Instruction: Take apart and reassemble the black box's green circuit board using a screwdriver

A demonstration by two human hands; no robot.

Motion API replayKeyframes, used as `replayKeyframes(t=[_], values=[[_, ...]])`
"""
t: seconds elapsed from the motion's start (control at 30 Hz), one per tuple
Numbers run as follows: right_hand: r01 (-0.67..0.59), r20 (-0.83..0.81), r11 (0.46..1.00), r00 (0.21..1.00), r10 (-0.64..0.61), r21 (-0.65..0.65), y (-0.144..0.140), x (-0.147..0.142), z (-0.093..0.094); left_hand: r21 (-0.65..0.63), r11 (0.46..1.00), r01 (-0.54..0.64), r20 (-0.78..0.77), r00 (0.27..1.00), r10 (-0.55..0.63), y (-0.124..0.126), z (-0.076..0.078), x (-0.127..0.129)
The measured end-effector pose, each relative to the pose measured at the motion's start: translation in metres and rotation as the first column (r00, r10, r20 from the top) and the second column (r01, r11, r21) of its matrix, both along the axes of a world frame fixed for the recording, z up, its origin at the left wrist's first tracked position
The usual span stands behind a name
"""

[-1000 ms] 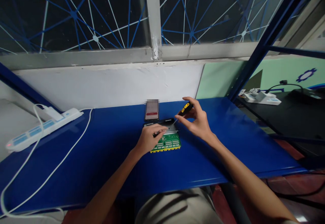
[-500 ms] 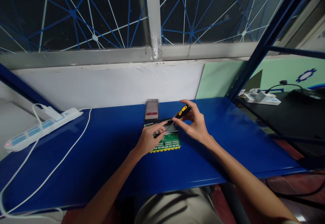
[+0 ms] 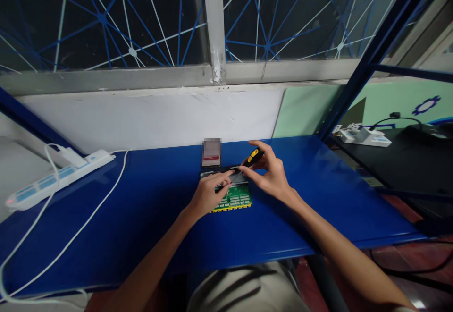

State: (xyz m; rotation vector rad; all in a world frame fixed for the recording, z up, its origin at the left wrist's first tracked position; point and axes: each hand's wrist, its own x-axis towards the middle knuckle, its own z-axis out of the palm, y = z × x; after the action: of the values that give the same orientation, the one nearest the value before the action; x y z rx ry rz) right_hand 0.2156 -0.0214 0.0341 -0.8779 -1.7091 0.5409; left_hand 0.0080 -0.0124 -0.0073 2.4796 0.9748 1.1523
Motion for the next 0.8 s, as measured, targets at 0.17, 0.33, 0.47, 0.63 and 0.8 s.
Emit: replayKeyframes(t=[0.17, 0.33, 0.47, 0.63, 0.8], values=[[0.0, 0.005, 1.0, 1.0, 0.0, -0.014, -0.001, 0.0, 0.001, 0.009, 1.0, 0.012, -0.003, 1.0, -0.012, 0.001, -0.002, -0.001], [-0.001, 0.003, 1.0, 1.0, 0.001, -0.003, 0.0, 0.0, 0.0, 0.002, 1.0, 0.011, 0.001, 1.0, -0.011, 0.0, -0.001, 0.0], [0.002, 0.01, 1.0, 1.0, -0.002, -0.011, 0.0, -0.001, -0.001, -0.012, 1.0, 0.009, -0.018, 1.0, -0.009, -0.001, 0.007, -0.002], [-0.018, 0.021, 1.0, 1.0, 0.018, -0.021, 0.001, -0.007, 0.004, -0.061, 0.998, 0.035, -0.027, 0.999, -0.037, 0.002, 0.027, -0.016], [-0.1, 0.136, 0.994, 0.985, 0.105, -0.043, 0.005, -0.025, 0.014, -0.317, 0.947, 0.061, -0.073, 0.993, -0.088, 0.002, 0.048, -0.036]])
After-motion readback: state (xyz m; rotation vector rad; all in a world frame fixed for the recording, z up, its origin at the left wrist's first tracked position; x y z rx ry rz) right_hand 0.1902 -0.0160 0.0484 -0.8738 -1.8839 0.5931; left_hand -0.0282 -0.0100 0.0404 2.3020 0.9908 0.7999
